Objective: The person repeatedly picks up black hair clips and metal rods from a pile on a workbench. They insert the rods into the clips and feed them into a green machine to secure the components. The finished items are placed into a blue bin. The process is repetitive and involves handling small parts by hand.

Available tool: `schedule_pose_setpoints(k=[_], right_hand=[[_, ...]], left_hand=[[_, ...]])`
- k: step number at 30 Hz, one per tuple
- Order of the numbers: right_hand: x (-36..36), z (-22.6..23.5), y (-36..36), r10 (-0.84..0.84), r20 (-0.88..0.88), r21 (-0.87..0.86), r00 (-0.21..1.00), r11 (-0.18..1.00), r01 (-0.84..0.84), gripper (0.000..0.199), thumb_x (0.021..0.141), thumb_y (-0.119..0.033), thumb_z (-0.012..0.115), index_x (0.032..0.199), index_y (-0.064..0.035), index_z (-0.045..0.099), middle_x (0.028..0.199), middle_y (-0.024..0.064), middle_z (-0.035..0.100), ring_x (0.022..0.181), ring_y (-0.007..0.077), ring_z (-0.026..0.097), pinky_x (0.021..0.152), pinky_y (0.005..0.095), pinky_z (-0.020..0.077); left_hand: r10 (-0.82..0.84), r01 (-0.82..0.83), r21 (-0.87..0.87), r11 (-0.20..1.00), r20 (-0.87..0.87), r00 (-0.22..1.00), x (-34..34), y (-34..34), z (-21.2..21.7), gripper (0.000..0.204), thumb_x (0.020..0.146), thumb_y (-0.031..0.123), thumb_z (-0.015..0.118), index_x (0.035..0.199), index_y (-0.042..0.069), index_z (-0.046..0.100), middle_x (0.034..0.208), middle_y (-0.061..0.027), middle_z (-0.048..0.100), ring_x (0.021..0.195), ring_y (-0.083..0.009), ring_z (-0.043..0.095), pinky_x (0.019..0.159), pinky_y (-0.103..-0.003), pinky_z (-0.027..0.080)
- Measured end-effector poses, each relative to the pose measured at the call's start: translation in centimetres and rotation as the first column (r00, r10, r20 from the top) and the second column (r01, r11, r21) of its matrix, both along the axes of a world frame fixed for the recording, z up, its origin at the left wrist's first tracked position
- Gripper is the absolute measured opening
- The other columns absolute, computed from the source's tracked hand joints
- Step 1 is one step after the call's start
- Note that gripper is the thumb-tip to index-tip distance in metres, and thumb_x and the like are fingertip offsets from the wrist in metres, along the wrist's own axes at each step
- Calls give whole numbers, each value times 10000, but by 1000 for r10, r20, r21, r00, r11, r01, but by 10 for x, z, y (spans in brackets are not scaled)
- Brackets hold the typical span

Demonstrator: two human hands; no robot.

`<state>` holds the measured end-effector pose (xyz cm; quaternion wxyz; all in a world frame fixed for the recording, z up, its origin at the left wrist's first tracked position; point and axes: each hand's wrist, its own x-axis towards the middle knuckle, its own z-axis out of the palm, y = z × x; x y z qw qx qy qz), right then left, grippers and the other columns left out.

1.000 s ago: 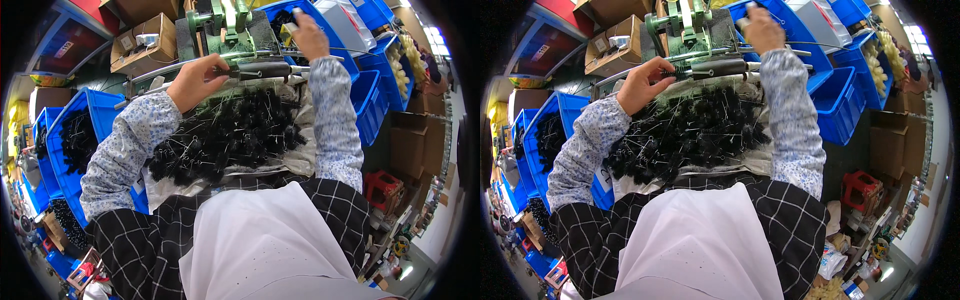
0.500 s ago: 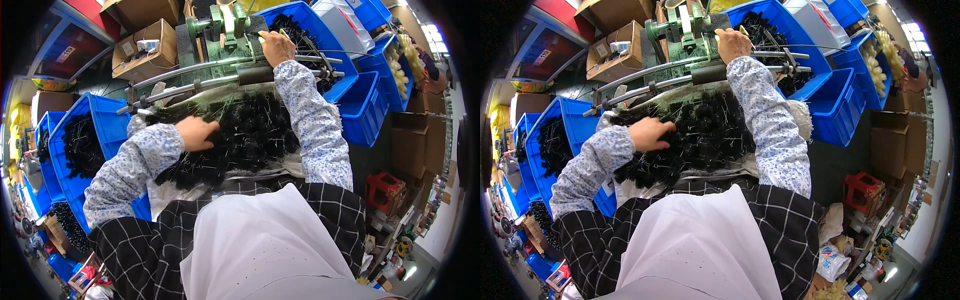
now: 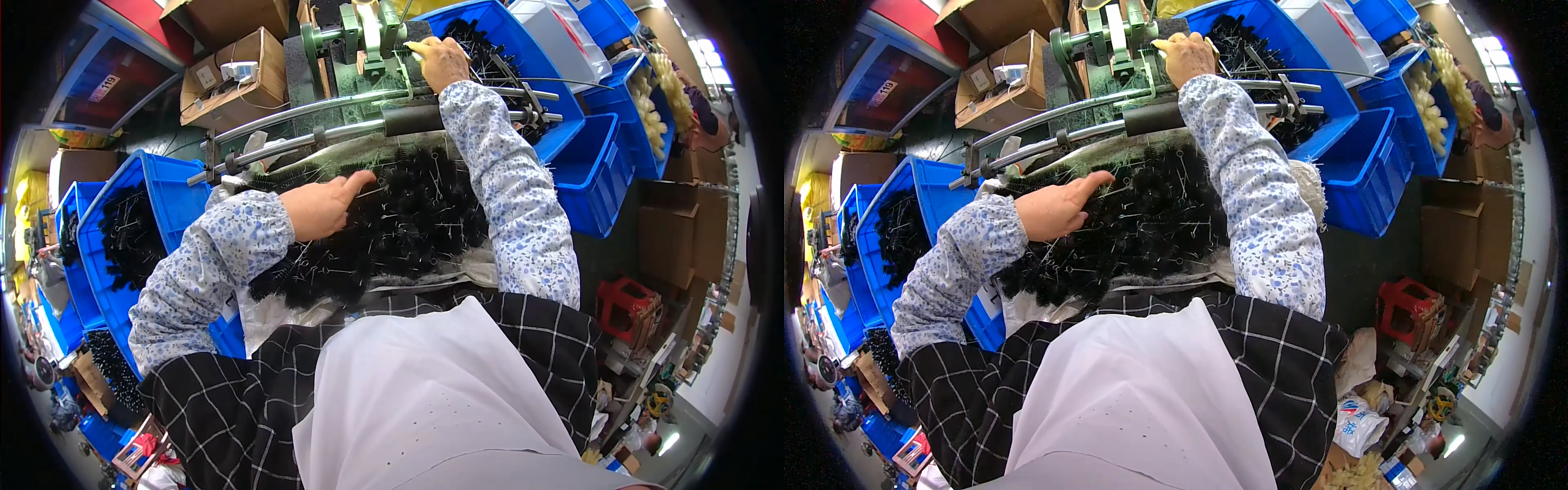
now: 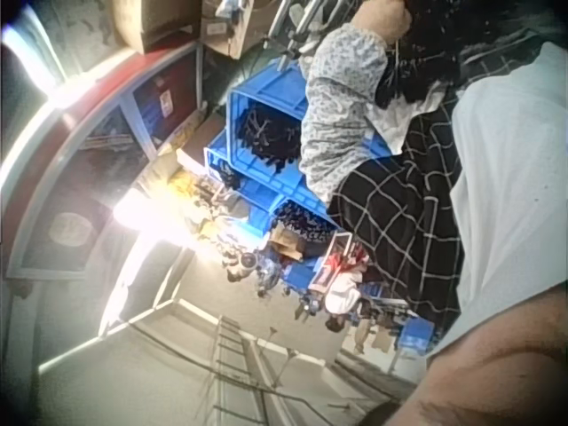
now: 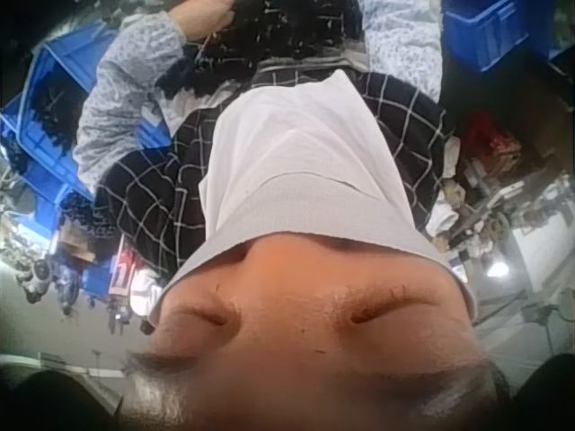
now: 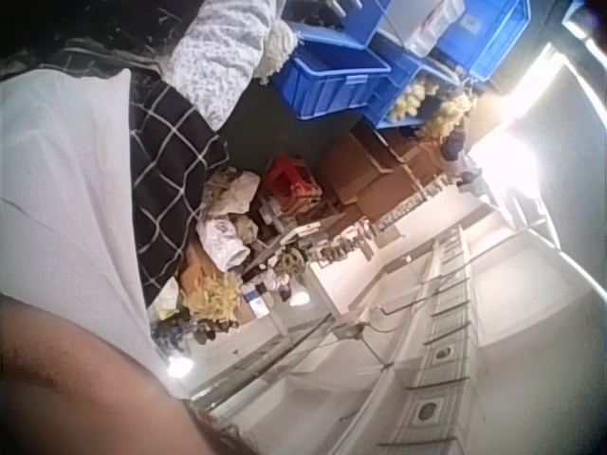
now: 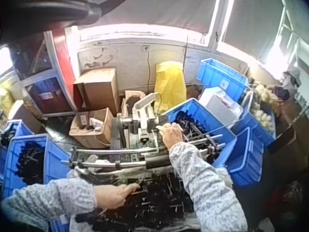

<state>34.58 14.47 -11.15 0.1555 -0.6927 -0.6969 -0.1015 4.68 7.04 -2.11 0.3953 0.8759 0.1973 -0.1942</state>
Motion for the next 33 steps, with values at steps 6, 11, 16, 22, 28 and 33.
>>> schedule_pose_setpoints(k=[6,11,16,22,28,33], right_hand=[[-5,21,-16,-230,112,-120,967,963,243,363,779,-302,591,1103,-138,576,1032,74,552,987,241,497,844,418,362],[-5,-1,-16,-131,-17,85,991,988,132,281,764,-224,564,1010,-93,602,938,96,624,995,259,540,809,440,387],[-47,12,-10,-110,-31,-18,993,994,109,228,739,-192,551,927,-77,607,893,83,632,949,276,562,753,437,425],[-77,8,0,-120,3,8,993,993,120,182,754,-224,552,867,-93,609,834,81,632,896,260,576,739,425,416],[-34,11,-9,-179,21,-68,984,981,180,283,743,-246,584,996,-128,626,885,66,644,955,240,570,782,432,408],[12,17,-9,-209,-66,-121,976,972,200,222,778,-270,567,959,-177,657,905,99,646,932,272,597,782,445,449]], left_hand=[[124,-161,75,984,358,926,-16,16,-3,297,815,96,564,1056,4,419,1026,-195,500,954,-357,539,826,-385,447],[185,-215,22,976,427,885,-16,23,7,218,812,75,592,1017,49,526,1000,-115,478,843,-223,530,718,-300,445],[187,-223,34,974,432,882,-10,29,11,234,790,104,631,1008,51,563,965,-81,527,752,-181,520,666,-281,449],[152,-214,75,974,482,863,-10,28,7,235,823,102,580,1053,58,556,982,-99,539,838,-226,548,756,-302,456],[176,-290,120,950,561,809,-17,32,12,249,827,53,544,1075,46,531,965,-98,531,828,-220,549,762,-306,450],[289,-322,-30,946,524,801,-14,34,11,210,801,35,563,1007,40,520,907,-65,545,747,-146,542,702,-275,454]])
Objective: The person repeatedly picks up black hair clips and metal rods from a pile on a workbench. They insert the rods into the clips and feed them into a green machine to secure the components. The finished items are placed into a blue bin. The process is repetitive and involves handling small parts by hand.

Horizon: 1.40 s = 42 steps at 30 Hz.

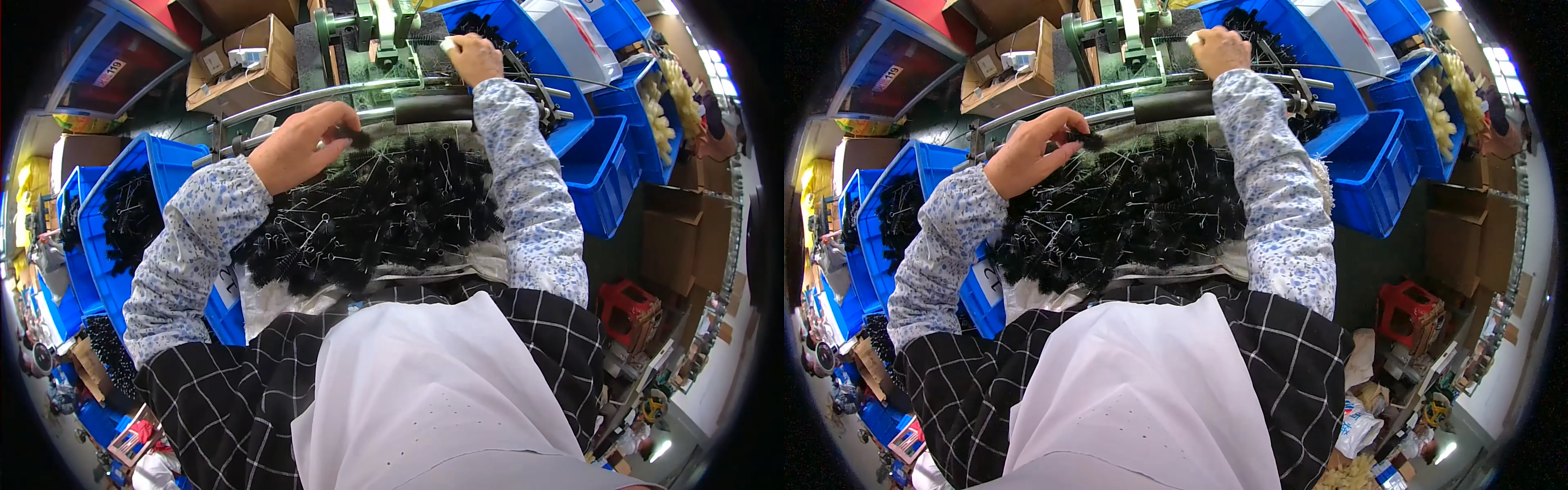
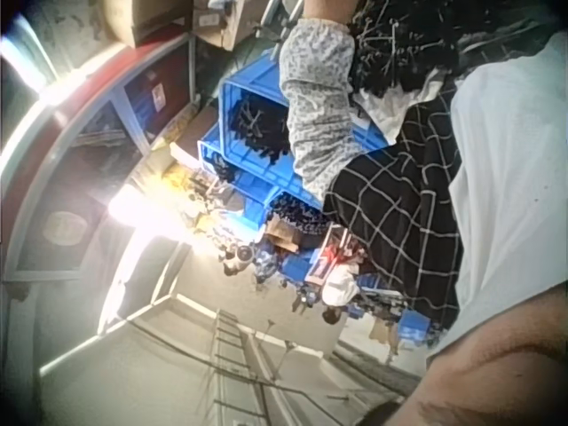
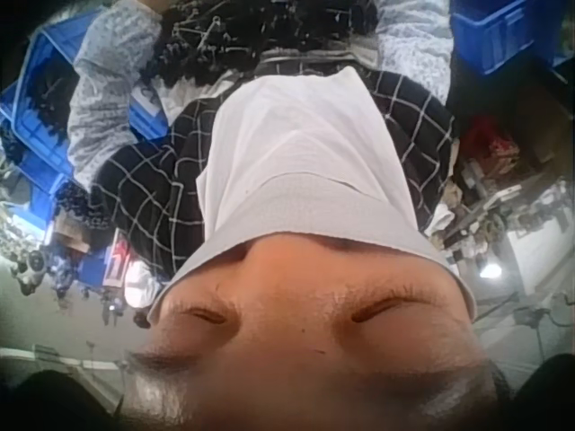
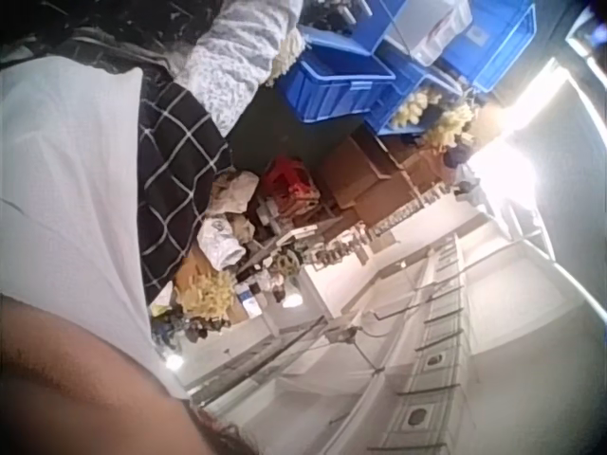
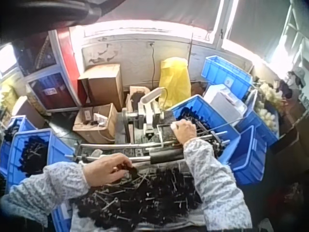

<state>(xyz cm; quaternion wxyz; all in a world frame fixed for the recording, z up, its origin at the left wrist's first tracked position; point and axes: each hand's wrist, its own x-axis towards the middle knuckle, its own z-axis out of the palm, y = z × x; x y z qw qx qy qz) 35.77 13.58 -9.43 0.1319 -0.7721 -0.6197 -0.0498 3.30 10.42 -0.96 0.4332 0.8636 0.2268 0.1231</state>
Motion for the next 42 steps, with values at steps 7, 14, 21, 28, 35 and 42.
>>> schedule_pose_setpoints(k=[7,14,21,28,35,42], right_hand=[[22,39,7,13,57,-251,998,968,2,217,836,-200,521,1021,-222,632,965,88,641,916,264,617,784,393,486],[-33,74,-54,168,-445,-198,879,939,-280,370,860,-320,547,1105,-43,544,992,143,609,866,247,596,767,339,470],[-81,40,-67,364,-584,55,726,910,-412,272,852,-231,556,1055,-55,598,821,133,641,668,224,617,596,336,499],[-34,6,-8,66,131,33,989,997,-71,235,810,-154,539,1025,-177,632,830,62,629,804,247,612,746,378,486],[-37,0,1,58,69,53,996,997,-62,221,811,-178,544,1004,-188,649,861,73,642,825,241,616,746,373,488],[-33,-3,1,110,-18,105,994,989,-107,221,795,-196,561,995,-208,656,857,77,649,815,262,611,782,382,468]], left_hand=[[-12,14,-92,996,15,1000,21,-1,-9,190,794,38,577,964,23,496,871,-47,544,741,-110,541,694,-251,454],[213,-211,-29,977,161,964,37,-3,-23,219,784,17,611,964,15,485,860,-43,556,725,-116,574,702,-252,477],[265,-255,-97,962,116,957,28,-9,-24,343,789,30,606,1086,35,435,946,-91,551,796,-147,587,715,-282,480],[-368,429,-17,903,-543,755,17,-39,-66,415,802,252,600,1153,102,439,919,-156,602,959,-323,536,859,-428,379],[-400,334,-221,916,-505,765,22,-35,-77,393,752,240,654,1075,124,461,818,-120,594,904,-307,556,793,-425,381],[-339,400,-5,916,-543,768,16,-42,-79,346,736,269,657,1023,156,500,828,-93,598,939,-284,539,819,-425,333]])
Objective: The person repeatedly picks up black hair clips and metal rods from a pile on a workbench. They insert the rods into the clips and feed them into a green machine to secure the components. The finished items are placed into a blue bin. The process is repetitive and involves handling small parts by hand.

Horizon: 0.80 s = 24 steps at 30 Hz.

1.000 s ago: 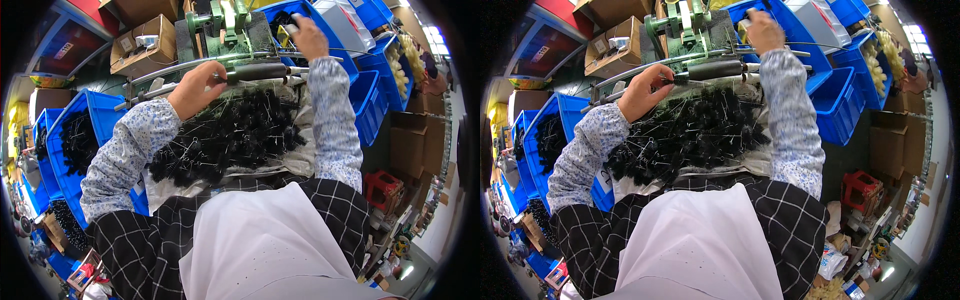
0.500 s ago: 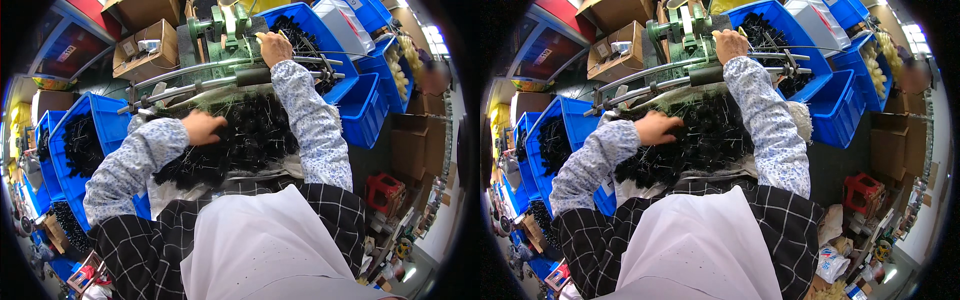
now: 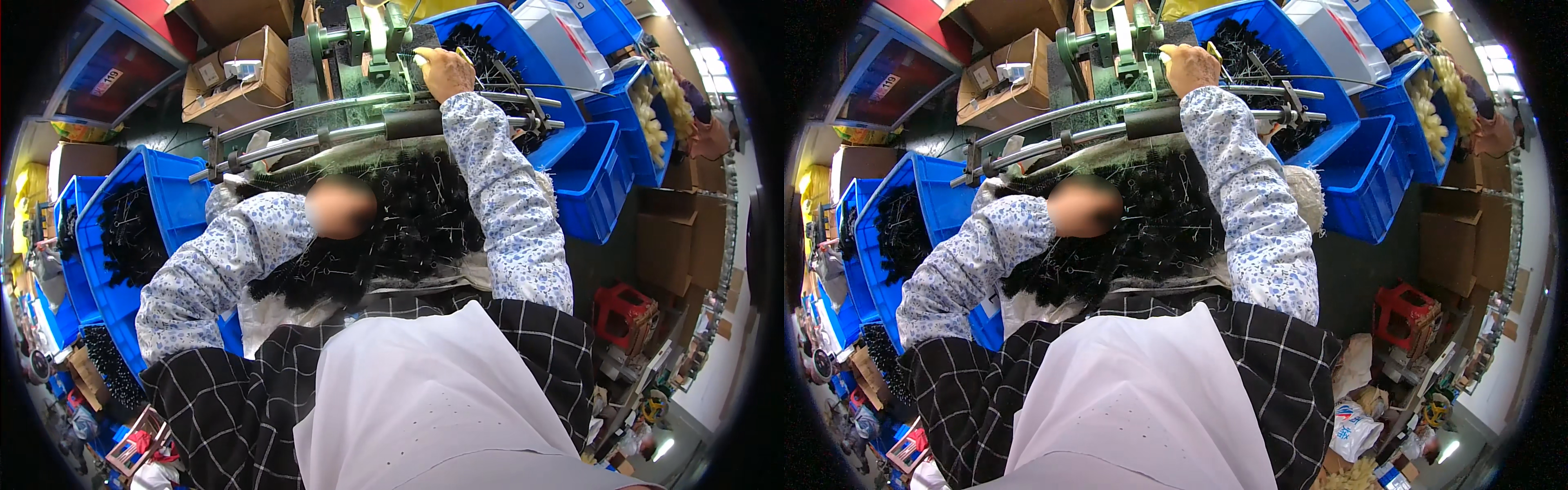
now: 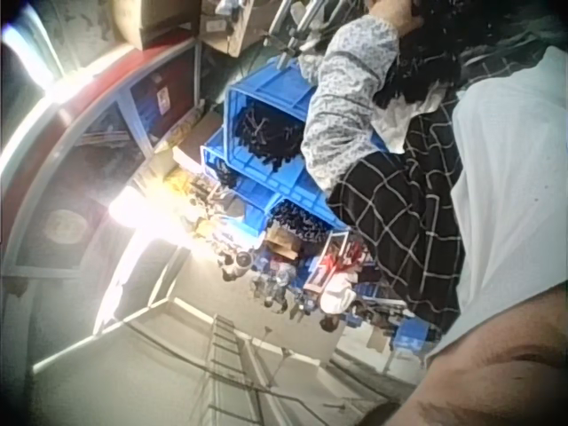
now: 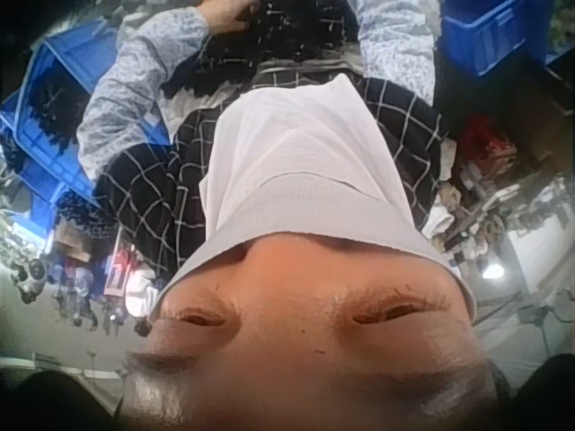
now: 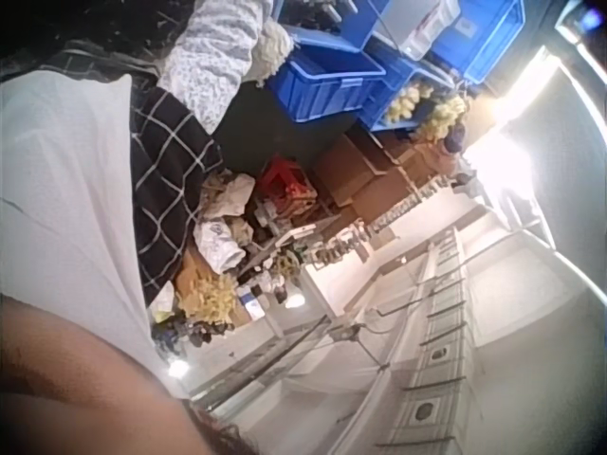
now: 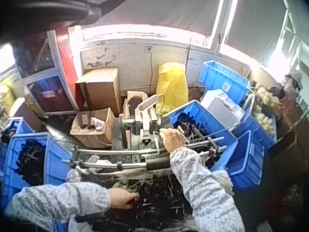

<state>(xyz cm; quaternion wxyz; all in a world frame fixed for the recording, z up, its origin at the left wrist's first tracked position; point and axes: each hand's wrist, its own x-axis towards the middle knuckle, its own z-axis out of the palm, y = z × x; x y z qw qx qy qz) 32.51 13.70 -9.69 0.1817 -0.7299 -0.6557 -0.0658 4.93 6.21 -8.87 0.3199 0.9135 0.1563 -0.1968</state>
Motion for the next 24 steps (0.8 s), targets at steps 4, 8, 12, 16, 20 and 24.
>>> schedule_pose_setpoints(k=[4,8,12,16,20,24], right_hand=[[4,-5,8,33,0,23,999,999,-32,229,784,-195,567,991,-224,660,859,72,652,801,274,598,821,394,443],[11,-9,15,88,111,-51,990,995,-83,266,810,-245,566,1066,-206,625,982,34,620,957,227,514,849,377,389],[9,6,-5,-115,156,-68,981,990,127,427,774,-353,602,1105,-87,562,1001,79,570,964,239,491,826,401,348],[15,-9,-10,-86,87,-3,992,996,87,345,769,-293,595,1064,-114,593,985,73,616,1030,257,509,834,424,355],[-11,-13,-2,-45,54,91,998,995,40,206,736,-218,585,897,-94,624,901,60,637,971,255,540,795,429,380],[-48,-11,7,-50,92,61,995,997,44,153,736,-201,561,822,-91,623,823,61,635,899,239,553,759,405,388]], left_hand=[[-74,72,-14,997,-132,989,9,3,8,297,741,282,649,985,161,531,837,-79,601,950,-274,534,822,-428,322],[-49,51,13,999,-154,987,13,8,26,229,775,264,615,963,153,547,844,-66,604,939,-261,538,821,-420,329],[37,-37,-24,999,-20,999,-1,17,46,236,830,182,540,1042,92,492,863,-126,596,908,-297,563,804,-420,382],[199,-188,-94,978,139,970,-17,23,60,354,823,139,533,1101,5,358,892,-222,576,865,-389,568,766,-426,448],[217,-204,-103,974,145,965,-20,25,71,299,824,167,542,1039,15,400,880,-212,582,854,-371,575,752,-421,451],[214,-202,-91,975,158,964,-13,26,84,266,833,203,539,1001,23,436,879,-193,588,845,-363,573,752,-418,449]])
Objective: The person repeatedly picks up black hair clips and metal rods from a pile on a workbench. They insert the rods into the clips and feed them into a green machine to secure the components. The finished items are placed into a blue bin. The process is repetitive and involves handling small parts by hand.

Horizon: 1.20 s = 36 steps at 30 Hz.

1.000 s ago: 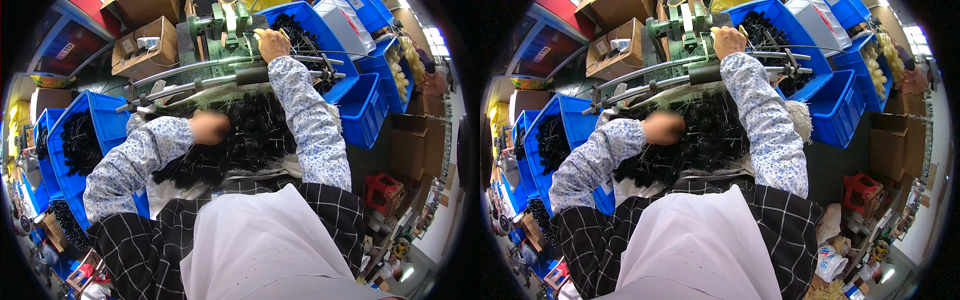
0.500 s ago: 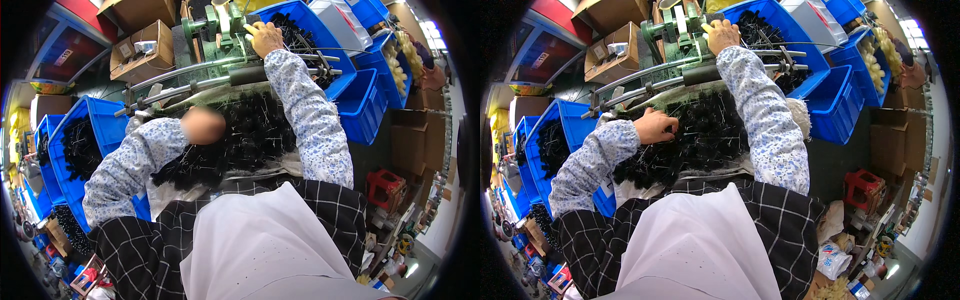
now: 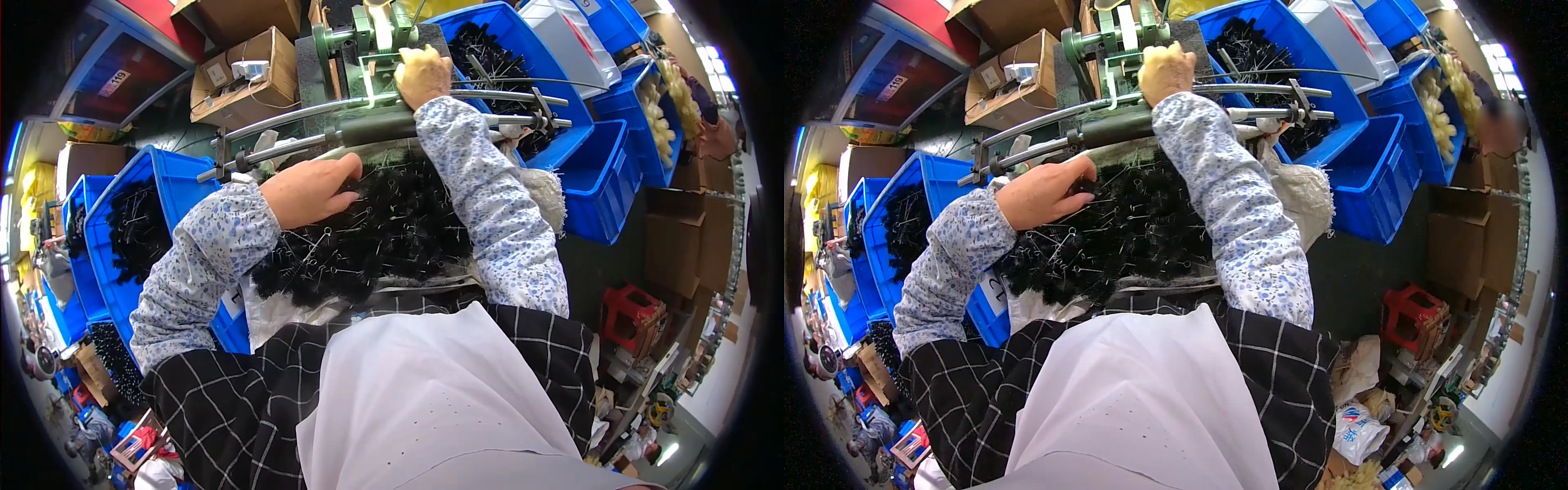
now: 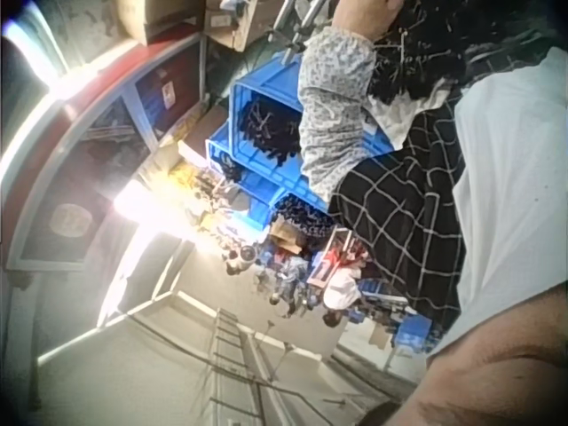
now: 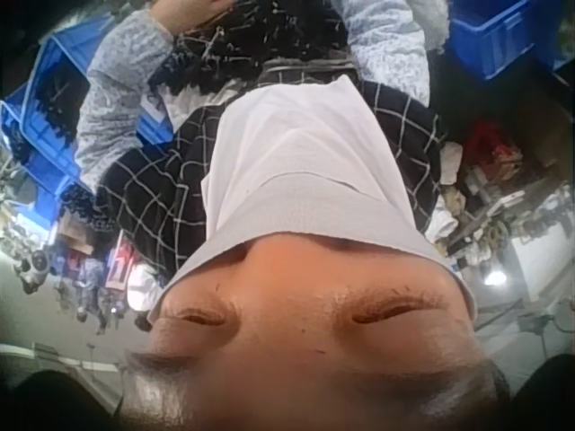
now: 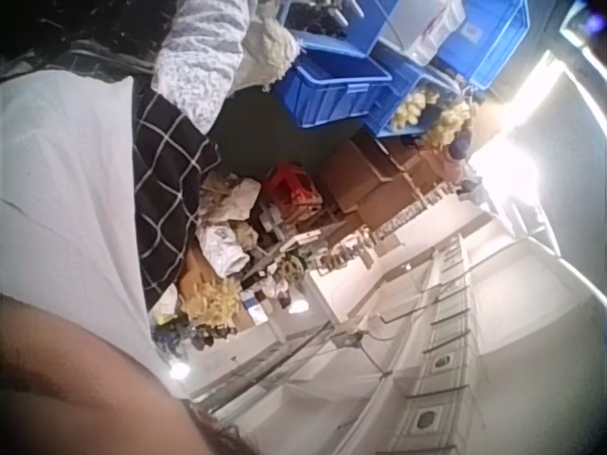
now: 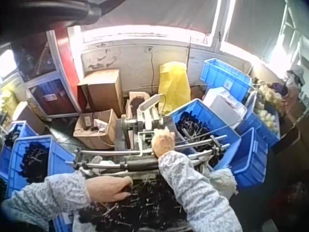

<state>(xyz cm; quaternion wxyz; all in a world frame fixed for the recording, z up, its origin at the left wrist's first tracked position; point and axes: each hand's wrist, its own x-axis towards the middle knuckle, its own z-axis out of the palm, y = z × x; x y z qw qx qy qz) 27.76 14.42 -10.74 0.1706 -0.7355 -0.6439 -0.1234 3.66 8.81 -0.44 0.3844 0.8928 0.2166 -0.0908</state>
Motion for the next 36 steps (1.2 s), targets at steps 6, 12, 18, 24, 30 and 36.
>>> schedule_pose_setpoints(k=[6,12,18,24,30,36], right_hand=[[1,8,-3,17,-20,-15,1000,1000,-18,149,761,-208,556,819,-96,636,827,64,643,875,235,560,762,416,377],[64,0,-13,-21,97,40,995,999,17,188,734,-261,614,860,-127,654,838,62,652,893,227,578,774,413,407],[105,14,1,-72,55,-251,996,964,83,212,841,-249,510,999,-258,652,965,63,641,895,242,604,786,424,447],[121,62,-15,-138,139,-19,981,990,142,244,866,-262,516,1086,-194,598,927,113,642,819,271,635,717,386,506],[8,79,-90,277,-579,-340,767,773,-536,350,869,-329,521,1134,-100,541,828,158,628,735,291,628,668,371,502],[18,56,-68,287,-336,14,897,954,-299,244,861,-278,536,993,-90,615,805,126,647,691,259,633,624,372,512]], left_hand=[[41,-46,44,998,94,995,1,6,10,231,850,183,527,1015,33,467,900,-177,583,861,-333,570,770,-393,446],[160,-155,-40,987,219,962,-8,13,12,236,826,125,526,1036,26,479,845,-160,576,781,-286,572,722,-362,454],[187,-156,-153,976,209,960,11,20,3,206,809,81,562,993,45,478,734,-55,519,646,-145,489,633,-272,423],[252,-212,-170,962,267,930,26,17,-10,201,810,67,576,979,21,476,788,-84,574,678,-163,543,650,-285,438],[312,-319,-69,945,469,826,48,14,-20,243,822,58,574,1029,33,448,824,-144,622,722,-186,594,662,-299,464],[404,-390,-113,914,344,848,28,2,-41,346,805,56,590,1098,59,406,973,-141,577,732,-197,592,652,-303,482]])
